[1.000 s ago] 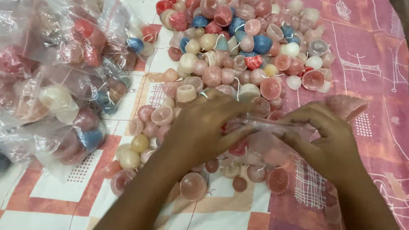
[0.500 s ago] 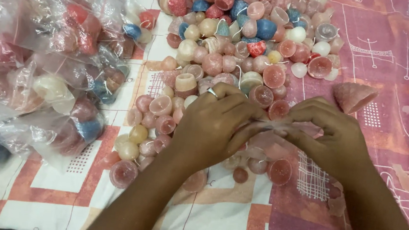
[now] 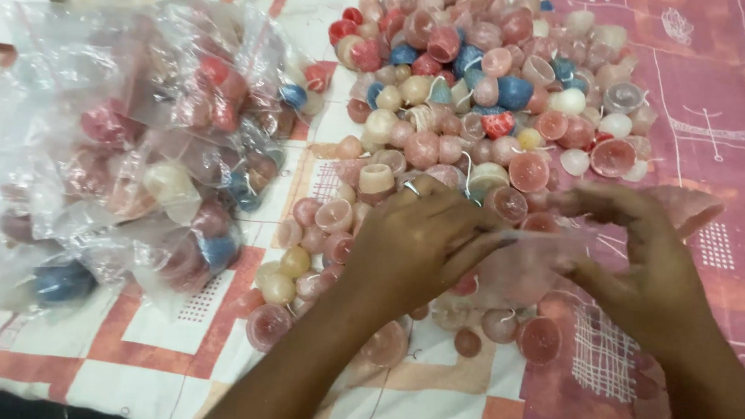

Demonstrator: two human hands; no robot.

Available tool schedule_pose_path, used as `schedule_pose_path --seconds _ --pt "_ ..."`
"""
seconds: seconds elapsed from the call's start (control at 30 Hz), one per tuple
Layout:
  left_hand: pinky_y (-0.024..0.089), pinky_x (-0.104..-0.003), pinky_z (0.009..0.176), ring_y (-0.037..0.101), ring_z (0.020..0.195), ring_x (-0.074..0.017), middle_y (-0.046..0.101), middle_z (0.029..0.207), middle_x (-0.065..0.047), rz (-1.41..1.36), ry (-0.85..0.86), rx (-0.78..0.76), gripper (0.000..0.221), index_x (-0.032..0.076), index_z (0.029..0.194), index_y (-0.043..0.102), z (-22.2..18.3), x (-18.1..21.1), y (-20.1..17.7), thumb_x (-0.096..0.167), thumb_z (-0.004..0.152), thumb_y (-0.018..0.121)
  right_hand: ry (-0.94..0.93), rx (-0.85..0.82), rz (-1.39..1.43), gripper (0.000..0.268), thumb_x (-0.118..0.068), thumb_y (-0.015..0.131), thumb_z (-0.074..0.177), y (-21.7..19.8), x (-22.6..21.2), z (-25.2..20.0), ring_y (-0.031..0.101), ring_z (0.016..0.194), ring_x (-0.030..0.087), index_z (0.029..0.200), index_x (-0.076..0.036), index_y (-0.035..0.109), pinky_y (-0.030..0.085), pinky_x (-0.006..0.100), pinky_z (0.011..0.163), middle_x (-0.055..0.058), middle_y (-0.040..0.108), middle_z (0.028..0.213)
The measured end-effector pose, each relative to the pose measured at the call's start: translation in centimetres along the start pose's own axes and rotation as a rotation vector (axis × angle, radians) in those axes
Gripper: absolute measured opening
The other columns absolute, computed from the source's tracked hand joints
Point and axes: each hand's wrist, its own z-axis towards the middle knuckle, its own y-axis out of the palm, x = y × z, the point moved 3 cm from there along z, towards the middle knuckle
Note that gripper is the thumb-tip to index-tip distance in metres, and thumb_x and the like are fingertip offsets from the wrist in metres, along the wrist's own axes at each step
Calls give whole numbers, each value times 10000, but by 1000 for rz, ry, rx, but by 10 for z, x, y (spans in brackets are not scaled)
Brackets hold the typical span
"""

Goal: The person picks up colorful wax pieces from a large pile, places them into small plastic bags, and then puts the bags into a cardboard box.

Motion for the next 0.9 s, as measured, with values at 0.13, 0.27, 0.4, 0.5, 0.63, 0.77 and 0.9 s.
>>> schedule_pose_path --seconds 0.13,0.27,0.4,0.5,0.63,0.77,0.9 --pt "582 -337 722 725 762 -196 778 951 -56 60 -171 175 198 104 972 780 17 -17 -35 296 921 791 -101 154 251 558 -153 639 1020 -13 22 -5 627 1282 197 1495 -53 363 528 344 1131 116 629 1342" --pt "621 -274 746 760 840 -106 800 984 -56 -44 -282 318 218 96 1068 792 47 -92 -123 270 937 792 62 183 308 499 -163 612 1029 -14 33 -5 621 1221 224 1465 -24 411 531 369 1069 150 614 1302" --pt "555 -336 721 729 751 -188 782 884 -110 437 -507 485 250 40 961 811 41 -210 -238 290 950 806 111 131 281 444 -196 578 1035 -10 40 -6 634 1216 221 1425 -9 477 519 382 1091 151 650 1289" --pt "528 -363 689 695 699 -217 750 813 -124 561 -802 423 209 53 912 816 14 -276 -278 259 883 811 179 54 180 435 -228 590 998 -4 40 -4 659 1170 211 1376 -18 544 530 389 1064 141 680 1262" --pt "510 -298 607 648 641 -137 730 787 -47 297 -1046 318 238 48 924 793 -25 -340 -295 280 888 833 288 -40 46 454 -269 621 939 1 34 0 670 1129 200 1334 -48 599 571 390 949 107 707 1226" --pt "497 -253 571 640 637 -99 731 803 -22 250 -1045 322 239 41 956 788 -31 -355 -302 266 893 837 381 -76 27 439 -267 630 928 6 43 -1 672 1126 200 1318 -67 629 584 393 920 93 721 1212" --pt "480 -264 558 641 660 -83 753 846 -15 253 -953 433 238 53 991 797 -14 -330 -308 272 911 843 252 -88 14 445 -312 618 947 9 50 -2 691 1117 204 1318 -67 617 573 387 959 99 732 1240"
